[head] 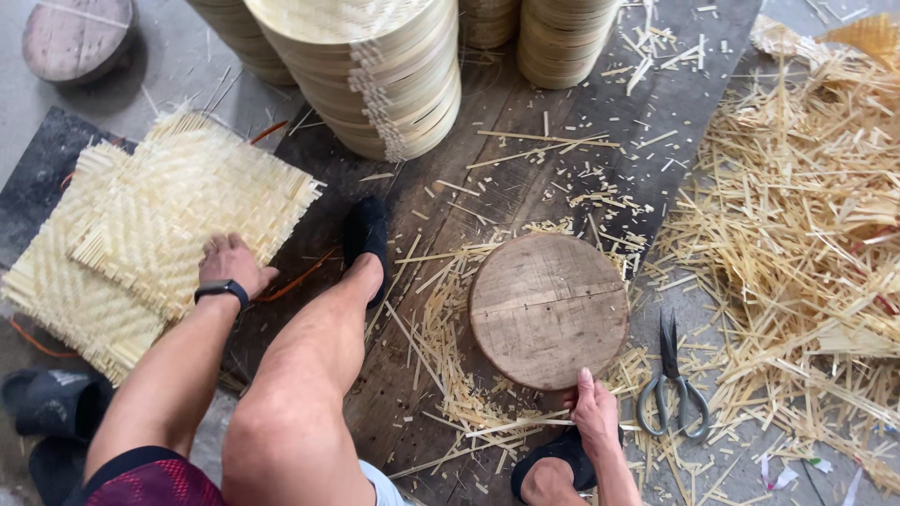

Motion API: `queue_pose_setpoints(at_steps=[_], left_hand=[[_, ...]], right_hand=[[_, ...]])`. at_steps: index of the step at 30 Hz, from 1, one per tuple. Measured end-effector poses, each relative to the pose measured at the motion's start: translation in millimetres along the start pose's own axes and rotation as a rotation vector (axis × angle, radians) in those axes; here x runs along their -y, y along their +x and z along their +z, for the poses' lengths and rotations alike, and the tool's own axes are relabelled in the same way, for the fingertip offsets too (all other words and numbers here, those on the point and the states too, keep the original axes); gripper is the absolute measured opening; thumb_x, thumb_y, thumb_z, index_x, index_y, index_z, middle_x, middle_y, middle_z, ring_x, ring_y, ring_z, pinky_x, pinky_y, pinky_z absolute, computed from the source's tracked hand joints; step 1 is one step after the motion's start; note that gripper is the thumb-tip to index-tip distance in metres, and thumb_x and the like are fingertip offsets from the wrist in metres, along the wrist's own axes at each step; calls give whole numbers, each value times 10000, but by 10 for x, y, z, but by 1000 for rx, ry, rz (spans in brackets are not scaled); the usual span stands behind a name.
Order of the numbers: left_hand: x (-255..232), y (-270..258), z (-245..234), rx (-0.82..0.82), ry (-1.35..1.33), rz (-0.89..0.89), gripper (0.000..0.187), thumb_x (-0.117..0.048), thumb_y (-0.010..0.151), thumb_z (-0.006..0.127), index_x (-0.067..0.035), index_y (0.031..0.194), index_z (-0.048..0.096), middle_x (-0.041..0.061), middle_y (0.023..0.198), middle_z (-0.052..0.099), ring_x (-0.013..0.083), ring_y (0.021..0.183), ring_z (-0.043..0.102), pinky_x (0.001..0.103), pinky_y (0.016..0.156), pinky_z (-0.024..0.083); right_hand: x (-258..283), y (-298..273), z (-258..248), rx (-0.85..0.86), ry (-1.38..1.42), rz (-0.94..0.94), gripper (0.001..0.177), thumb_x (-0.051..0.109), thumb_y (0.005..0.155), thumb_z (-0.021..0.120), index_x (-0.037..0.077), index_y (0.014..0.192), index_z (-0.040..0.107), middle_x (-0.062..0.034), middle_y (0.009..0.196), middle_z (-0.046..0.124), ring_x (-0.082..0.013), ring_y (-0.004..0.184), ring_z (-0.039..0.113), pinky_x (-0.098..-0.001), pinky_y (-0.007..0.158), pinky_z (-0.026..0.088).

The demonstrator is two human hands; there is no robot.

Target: The person assembles round bamboo trays by placing a woven bamboo mat onto a wooden base, fitting a bamboo ring around the edge, and trimming the excess mat with shears. The person repeats this process for multiple trays, stacking the finished ones nearby.

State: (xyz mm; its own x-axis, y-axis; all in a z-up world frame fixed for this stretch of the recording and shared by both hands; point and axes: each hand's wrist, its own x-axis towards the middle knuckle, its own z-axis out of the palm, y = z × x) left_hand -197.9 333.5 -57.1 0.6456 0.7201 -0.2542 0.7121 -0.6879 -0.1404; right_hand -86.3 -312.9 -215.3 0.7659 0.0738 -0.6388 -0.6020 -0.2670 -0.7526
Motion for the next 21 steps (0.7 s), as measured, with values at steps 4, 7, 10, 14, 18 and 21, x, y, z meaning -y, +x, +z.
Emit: queue_pose_setpoints(at_steps=[4,7,10,14,18,21], left_hand=[[377,-21,307,-89,-83,64,582,-417,842,764,12,1219,654,307,1469,504,445,1392,434,473,1135,382],[428,-99,165,-165,-188,175,246,-238,1052,583,-47,955,703,228,1070,731,404,1022,677,508,903,537],[529,-175,-194,-259,-48,67,199,-74,1031,545,-85,854,635,140,693,638,295,628,645,446,605,537],[626,-382,-1273,-475,211,160,415,-95,1173,552,-119,763,610,71,592,594,196,549,587,366,548,501],[-110,-1109,-2405,-526,382,621,258,-146,1086,577,-94,836,612,60,677,589,198,614,620,347,588,541],[-962,-1660,-2696,-583,289,989,150,-132,948,585,-112,805,628,63,665,591,212,597,616,352,521,522]], right_hand=[[116,-49,121,85,71,76,571,496,1032,500,-42,895,633,-100,731,674,-148,601,560,-295,545,448],[114,-162,181,134,75,91,574,487,1033,495,-48,918,669,-92,736,686,-134,603,573,-272,548,456],[-12,-283,118,122,116,69,494,438,1028,523,-20,982,700,-72,743,676,-120,603,550,-256,547,443],[-72,-366,33,18,177,-50,446,384,1054,521,-18,1051,716,-56,739,658,-111,606,555,-247,546,445],[37,-452,-7,-97,121,-153,421,355,1093,521,-4,1093,743,-43,740,624,-94,613,519,-234,549,415],[175,-438,-61,-119,139,-149,448,384,1103,503,-2,1122,728,-56,762,630,-124,639,541,-264,577,437]])
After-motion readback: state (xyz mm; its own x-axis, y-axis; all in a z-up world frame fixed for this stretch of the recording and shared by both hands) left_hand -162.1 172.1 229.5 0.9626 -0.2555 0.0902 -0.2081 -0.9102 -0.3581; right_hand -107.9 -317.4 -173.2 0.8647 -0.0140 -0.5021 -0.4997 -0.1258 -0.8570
